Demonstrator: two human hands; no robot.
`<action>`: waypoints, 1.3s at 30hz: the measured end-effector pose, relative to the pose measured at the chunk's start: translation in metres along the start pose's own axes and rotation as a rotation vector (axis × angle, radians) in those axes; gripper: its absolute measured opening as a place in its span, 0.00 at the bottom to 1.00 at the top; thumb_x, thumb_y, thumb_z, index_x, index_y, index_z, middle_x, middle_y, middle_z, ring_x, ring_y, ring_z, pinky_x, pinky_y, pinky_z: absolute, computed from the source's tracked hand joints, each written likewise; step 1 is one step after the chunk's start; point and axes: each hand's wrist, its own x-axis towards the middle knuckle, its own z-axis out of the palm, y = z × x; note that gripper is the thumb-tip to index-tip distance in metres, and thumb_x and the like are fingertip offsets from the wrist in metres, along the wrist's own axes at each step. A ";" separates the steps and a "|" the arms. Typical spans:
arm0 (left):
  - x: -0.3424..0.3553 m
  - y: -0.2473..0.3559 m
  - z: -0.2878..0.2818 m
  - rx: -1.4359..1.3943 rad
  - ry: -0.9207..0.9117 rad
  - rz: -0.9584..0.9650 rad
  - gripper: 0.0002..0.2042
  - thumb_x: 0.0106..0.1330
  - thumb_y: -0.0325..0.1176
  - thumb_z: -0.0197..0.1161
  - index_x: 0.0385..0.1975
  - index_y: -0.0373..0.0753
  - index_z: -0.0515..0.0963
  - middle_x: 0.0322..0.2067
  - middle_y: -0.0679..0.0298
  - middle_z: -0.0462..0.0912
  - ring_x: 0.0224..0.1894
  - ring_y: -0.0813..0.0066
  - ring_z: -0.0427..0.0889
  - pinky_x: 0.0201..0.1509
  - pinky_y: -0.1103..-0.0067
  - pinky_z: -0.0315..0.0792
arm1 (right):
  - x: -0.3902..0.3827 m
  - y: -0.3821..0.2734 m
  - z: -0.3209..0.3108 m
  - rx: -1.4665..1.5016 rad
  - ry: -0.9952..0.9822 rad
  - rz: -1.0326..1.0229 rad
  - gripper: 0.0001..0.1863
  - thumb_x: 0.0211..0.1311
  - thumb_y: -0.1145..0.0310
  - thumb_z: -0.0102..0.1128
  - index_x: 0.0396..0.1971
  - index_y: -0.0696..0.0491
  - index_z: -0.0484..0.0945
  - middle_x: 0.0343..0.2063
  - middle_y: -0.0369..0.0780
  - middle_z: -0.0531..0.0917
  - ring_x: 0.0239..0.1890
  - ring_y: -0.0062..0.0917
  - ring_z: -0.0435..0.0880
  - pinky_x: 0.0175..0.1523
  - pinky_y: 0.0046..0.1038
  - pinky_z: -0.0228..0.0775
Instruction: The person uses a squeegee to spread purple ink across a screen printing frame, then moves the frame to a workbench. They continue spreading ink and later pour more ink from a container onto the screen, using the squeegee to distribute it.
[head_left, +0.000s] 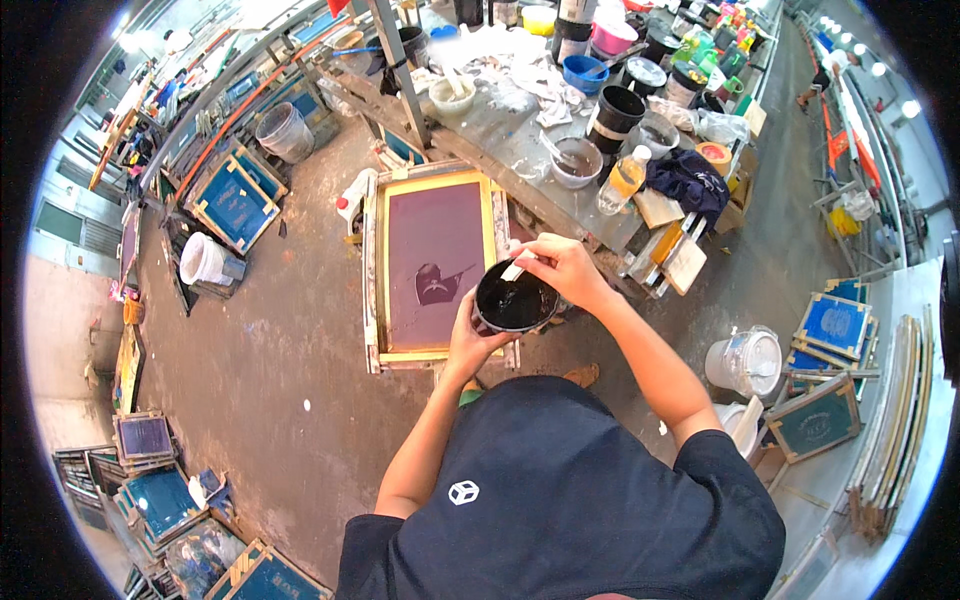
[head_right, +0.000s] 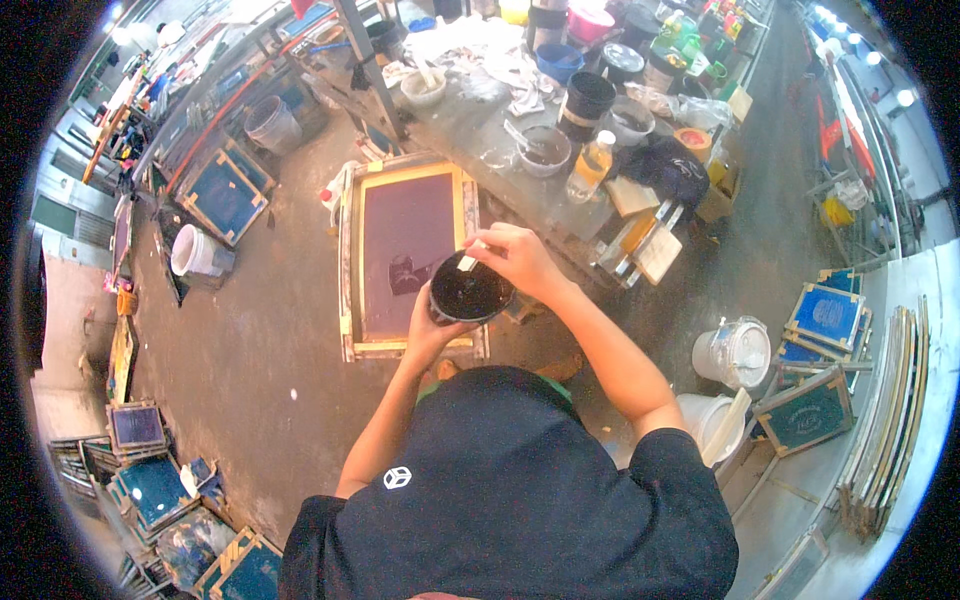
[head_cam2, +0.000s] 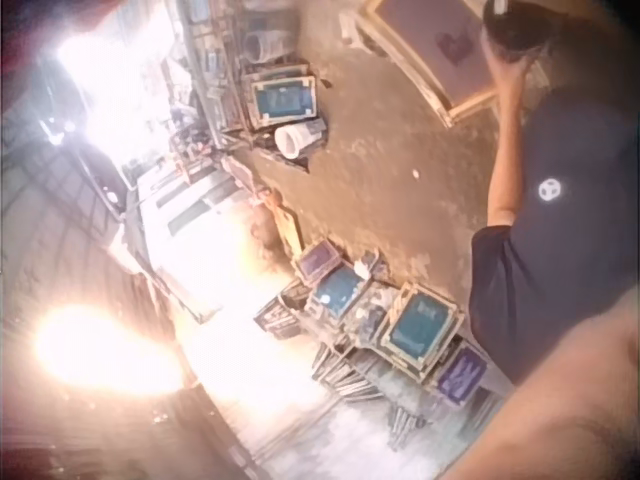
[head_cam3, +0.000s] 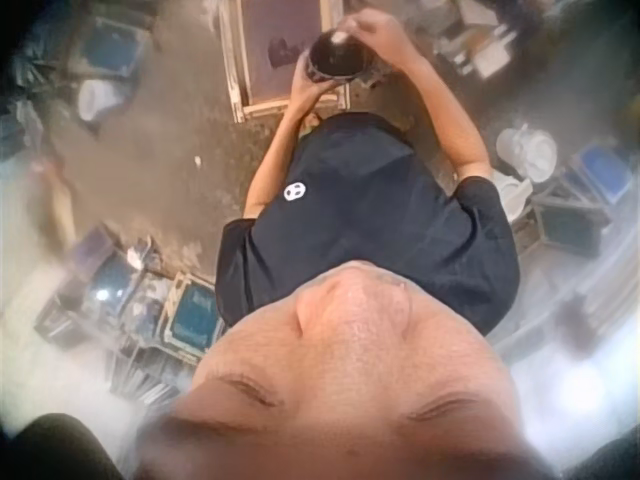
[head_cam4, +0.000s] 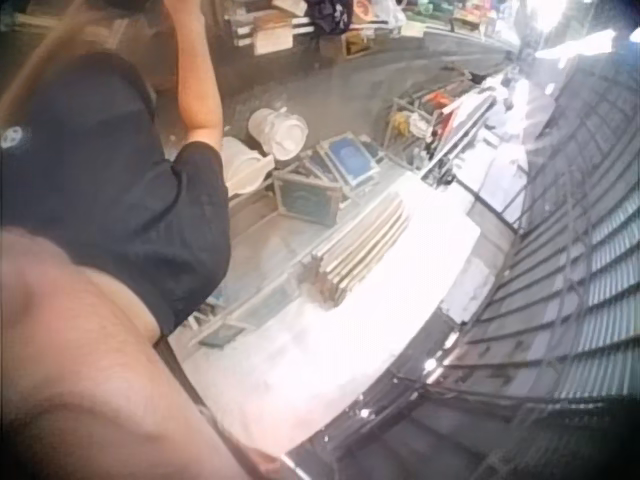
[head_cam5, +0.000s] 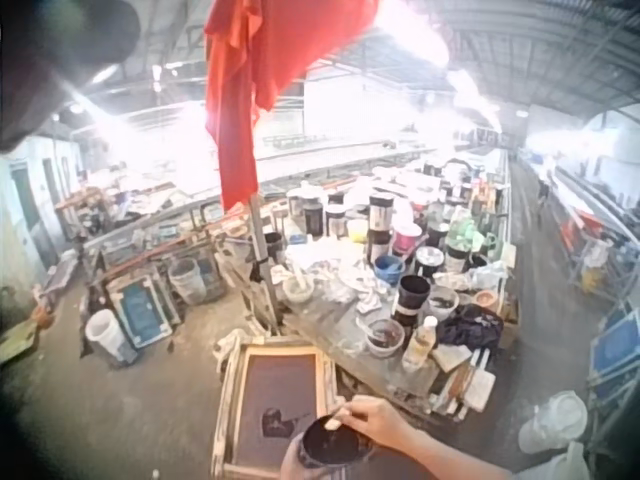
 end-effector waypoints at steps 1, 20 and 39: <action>0.002 -0.001 0.000 -0.001 0.004 0.003 0.49 0.47 0.25 0.82 0.69 0.38 0.57 0.60 0.58 0.71 0.60 0.67 0.76 0.63 0.71 0.76 | -0.001 -0.014 -0.003 0.008 -0.032 -0.087 0.12 0.68 0.63 0.62 0.44 0.52 0.85 0.37 0.44 0.85 0.41 0.35 0.86 0.48 0.32 0.75; -0.009 -0.014 -0.007 0.057 0.032 0.017 0.52 0.46 0.23 0.82 0.71 0.39 0.55 0.63 0.58 0.69 0.62 0.67 0.75 0.64 0.71 0.76 | -0.025 -0.014 -0.003 -0.160 0.083 -0.130 0.08 0.63 0.73 0.62 0.40 0.56 0.85 0.35 0.47 0.87 0.37 0.40 0.87 0.42 0.34 0.78; -0.012 -0.031 -0.013 -0.068 0.058 -0.019 0.48 0.45 0.19 0.80 0.68 0.38 0.58 0.61 0.59 0.71 0.62 0.67 0.75 0.65 0.71 0.75 | -0.042 -0.019 0.009 -0.022 -0.057 -0.110 0.07 0.64 0.71 0.63 0.39 0.55 0.86 0.32 0.47 0.87 0.35 0.39 0.87 0.41 0.35 0.77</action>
